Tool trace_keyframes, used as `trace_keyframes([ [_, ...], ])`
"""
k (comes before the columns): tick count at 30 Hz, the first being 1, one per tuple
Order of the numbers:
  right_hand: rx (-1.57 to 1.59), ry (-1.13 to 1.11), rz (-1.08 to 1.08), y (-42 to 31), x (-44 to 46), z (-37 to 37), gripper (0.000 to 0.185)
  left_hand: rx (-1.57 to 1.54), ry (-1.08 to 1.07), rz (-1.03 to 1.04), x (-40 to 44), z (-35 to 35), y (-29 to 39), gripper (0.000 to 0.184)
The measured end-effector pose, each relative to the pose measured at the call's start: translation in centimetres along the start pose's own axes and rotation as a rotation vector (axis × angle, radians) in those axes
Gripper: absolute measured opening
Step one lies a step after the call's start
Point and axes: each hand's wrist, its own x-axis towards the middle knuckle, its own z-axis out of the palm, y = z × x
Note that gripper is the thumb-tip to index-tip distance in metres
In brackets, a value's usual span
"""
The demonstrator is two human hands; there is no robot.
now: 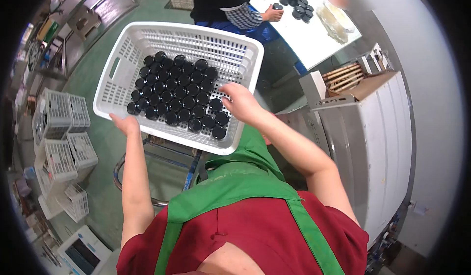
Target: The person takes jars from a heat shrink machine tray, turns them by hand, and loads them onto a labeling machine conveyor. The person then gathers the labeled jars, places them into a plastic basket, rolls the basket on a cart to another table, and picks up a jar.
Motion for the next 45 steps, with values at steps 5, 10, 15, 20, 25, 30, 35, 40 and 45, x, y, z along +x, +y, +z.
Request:
trace_keyframes([
  [5,-0.631,-1.005,0.038,5.1,7.4,10.2,0.052,-0.006,0.011,-0.001,0.7,0.5,-0.7,0.079],
  [10,-1.141,-1.278,-0.216,9.3,5.7,15.9,0.076,0.037,0.032,0.007,0.8,0.6,-1.0,0.078],
  [15,-1.162,-1.313,-0.565,12.0,6.7,15.4,0.072,0.010,0.020,0.004,0.5,0.3,-0.5,0.079],
  [20,-1.126,-1.272,-0.762,13.7,6.7,15.7,0.085,0.045,0.030,-0.018,0.4,0.1,-0.1,0.079],
  [25,-0.999,-1.230,-1.084,16.6,7.1,16.9,0.078,0.065,0.045,-0.023,0.3,0.1,0.2,0.078],
  [30,-0.703,-1.297,-1.085,18.6,8.9,16.5,0.080,-0.069,0.048,-0.016,0.4,0.4,-0.2,0.076],
  [35,-0.506,-1.254,-1.170,21.5,10.4,16.9,0.074,-0.143,0.037,-0.010,0.3,0.5,-0.1,0.072],
  [40,-0.401,-0.947,-1.360,22.4,10.5,16.5,0.057,-0.159,0.059,0.025,0.4,0.7,-0.5,0.069],
  [45,-0.454,-1.039,-1.420,23.0,9.9,18.3,0.036,-0.053,0.068,0.047,0.4,0.6,-0.6,0.070],
])
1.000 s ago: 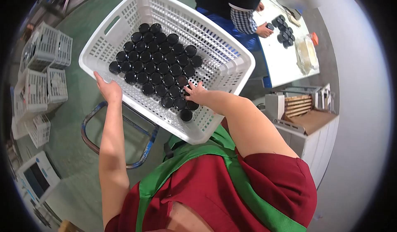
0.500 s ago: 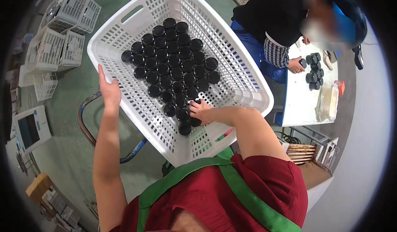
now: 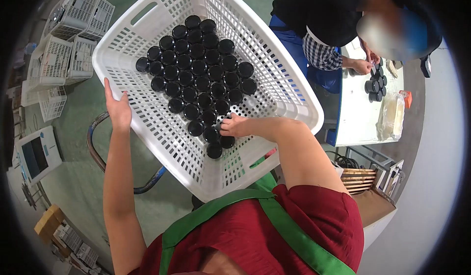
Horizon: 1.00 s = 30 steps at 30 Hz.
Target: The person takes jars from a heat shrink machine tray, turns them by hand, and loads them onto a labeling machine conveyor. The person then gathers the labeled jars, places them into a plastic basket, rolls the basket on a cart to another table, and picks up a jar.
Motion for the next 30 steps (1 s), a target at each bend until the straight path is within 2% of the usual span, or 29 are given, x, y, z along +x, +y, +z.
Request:
trace_keyframes([
  [3,0.046,-0.223,0.124,-0.1,0.7,-1.1,0.035,-0.026,-0.012,-0.006,0.1,0.0,-0.2,0.070],
  [6,0.163,-0.366,0.324,-0.2,1.0,-6.0,0.045,0.286,0.079,0.058,-0.3,0.1,0.1,0.070],
  [7,0.220,-0.393,0.399,-0.7,0.9,-9.0,0.049,0.454,0.128,0.183,-0.8,-0.1,0.6,0.070],
  [8,0.310,-0.297,0.513,-1.0,0.6,-11.8,0.057,0.616,0.181,0.312,-1.4,-0.1,1.6,0.070],
  [9,0.379,-0.178,0.569,-1.3,0.3,-13.9,0.057,0.770,0.242,0.448,-1.7,0.0,2.6,0.070],
  [10,0.440,-0.051,0.631,-1.6,-0.1,-15.7,0.057,0.739,0.184,0.698,-2.2,-0.1,3.2,0.070],
  [11,0.491,0.081,0.700,-1.9,-0.8,-17.6,0.057,0.679,0.043,0.764,-3.8,0.6,4.5,0.071],
  [12,0.554,0.197,0.717,-2.3,-1.3,-19.5,0.054,0.495,-0.145,0.742,-6.2,1.4,6.1,0.074],
  [13,0.606,0.320,0.735,-2.7,-1.8,-21.3,0.051,0.159,-0.370,0.719,-7.9,2.6,6.3,0.079],
  [14,0.629,0.413,0.774,-3.4,-2.3,-22.7,0.050,-0.039,-0.556,0.597,-10.0,3.8,7.2,0.089],
  [15,0.655,0.509,0.806,-3.9,-2.8,-24.0,0.049,-0.668,-0.930,-0.047,-12.1,5.4,8.6,0.099],
  [17,0.811,0.636,0.841,-4.8,-3.6,-26.5,0.049,-0.873,-1.247,-0.164,-14.6,6.3,11.8,0.119],
  [19,0.890,0.743,0.905,-5.7,-4.6,-28.3,0.046,-0.596,-1.175,0.257,-15.9,7.4,13.8,0.126],
  [20,0.918,0.784,0.952,-5.8,-5.1,-28.7,0.044,-0.698,-1.149,0.159,-16.6,7.9,14.9,0.126],
  [23,0.897,0.832,1.001,-7.2,-6.7,-30.3,0.044,-0.502,-1.022,0.260,-17.8,8.2,18.8,0.123],
  [24,0.858,0.834,1.000,-7.5,-7.4,-30.9,0.045,-0.554,-0.972,0.279,-18.4,8.5,19.3,0.116],
  [27,0.862,1.216,0.980,-8.9,-8.6,-30.0,0.054,-0.715,-1.024,0.013,-18.9,8.8,19.0,0.110],
  [28,1.047,1.218,0.976,-9.0,-9.3,-29.5,0.057,-0.846,-0.990,-0.033,-19.2,9.0,18.5,0.094],
  [29,1.213,1.355,0.946,-9.2,-9.5,-28.5,0.048,-0.896,-1.019,-0.088,-19.5,9.3,18.1,0.079],
  [30,1.292,1.499,0.956,-9.6,-9.9,-28.0,0.042,-0.936,-0.991,-0.102,-20.1,9.3,18.4,0.073],
])
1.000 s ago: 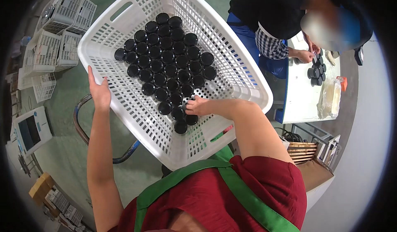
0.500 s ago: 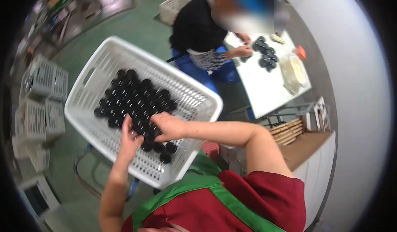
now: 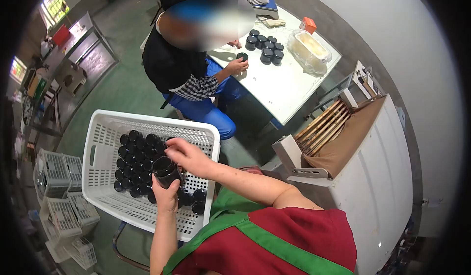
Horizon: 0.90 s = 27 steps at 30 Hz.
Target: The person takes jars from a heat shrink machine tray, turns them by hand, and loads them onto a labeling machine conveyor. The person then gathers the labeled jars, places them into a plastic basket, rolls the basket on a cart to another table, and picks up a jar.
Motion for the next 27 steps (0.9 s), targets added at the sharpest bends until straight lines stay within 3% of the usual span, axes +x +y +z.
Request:
trace_keyframes([
  [1,0.124,0.094,0.019,0.3,-0.3,-0.7,0.038,-0.040,0.022,0.019,-0.2,0.8,-0.2,0.068],
  [3,0.075,0.443,-0.192,1.2,-0.1,-2.6,0.031,-0.039,-0.011,-0.009,-1.0,2.0,-0.6,0.066],
  [5,0.042,0.646,-0.317,1.2,0.9,-5.9,0.028,-0.038,-0.040,-0.041,-1.7,2.9,-1.1,0.064],
  [7,0.070,0.805,-0.275,1.8,2.1,-9.7,0.028,-0.067,-0.070,-0.072,-2.0,3.9,-1.3,0.066],
  [9,0.077,0.822,-0.184,1.1,2.7,-12.4,0.030,0.016,-0.114,-0.039,-1.3,4.1,-1.9,0.071],
  [13,-0.062,0.564,-0.157,-2.0,2.1,-11.6,0.021,0.145,-0.069,0.042,2.2,5.1,-1.7,0.079],
  [15,-0.396,0.453,-0.417,-3.3,1.6,-9.7,0.021,0.178,-0.018,0.077,4.4,5.7,-1.2,0.081],
  [16,-0.511,0.426,-0.448,-3.5,1.3,-8.7,0.021,0.187,-0.008,0.122,5.7,6.0,-1.0,0.081],
  [20,-0.622,0.529,-0.598,-2.8,1.2,-6.4,0.016,0.294,0.047,0.212,8.8,6.3,-0.6,0.082],
  [27,-0.674,0.626,-0.619,-0.6,3.0,-6.5,0.016,0.327,0.008,0.260,11.7,6.8,-1.4,0.079],
])
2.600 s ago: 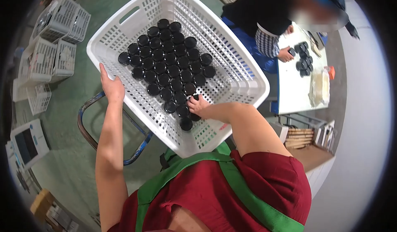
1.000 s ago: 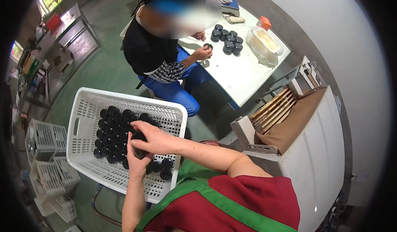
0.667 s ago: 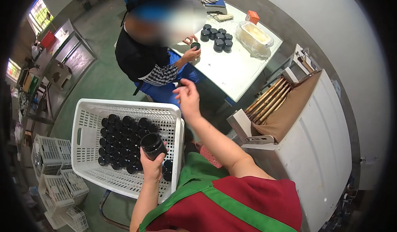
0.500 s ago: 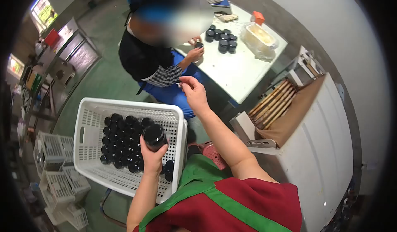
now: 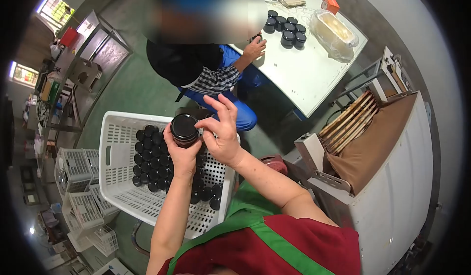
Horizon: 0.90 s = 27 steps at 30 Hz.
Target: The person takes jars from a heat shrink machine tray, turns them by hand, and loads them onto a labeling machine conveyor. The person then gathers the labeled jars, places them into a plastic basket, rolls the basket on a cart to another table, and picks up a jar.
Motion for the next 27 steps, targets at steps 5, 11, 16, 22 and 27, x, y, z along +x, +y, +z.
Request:
trace_keyframes([
  [5,-0.001,0.015,0.039,0.9,-0.1,0.5,0.022,0.022,-0.041,0.030,0.8,0.9,-1.3,0.080],
  [11,-0.031,0.049,0.050,2.3,-0.5,0.8,0.019,0.042,-0.047,0.055,1.5,1.6,-2.1,0.081],
  [16,-0.050,0.064,0.045,2.9,-0.6,0.9,0.019,0.105,-0.033,0.085,1.6,2.0,-2.6,0.081],
  [22,-0.077,0.083,0.029,3.7,-0.7,0.8,0.019,0.151,-0.013,0.108,1.9,2.3,-3.5,0.082],
  [27,-0.085,0.083,0.054,4.1,-2.1,1.2,0.015,0.108,-0.029,0.111,2.5,2.3,-3.5,0.083],
])
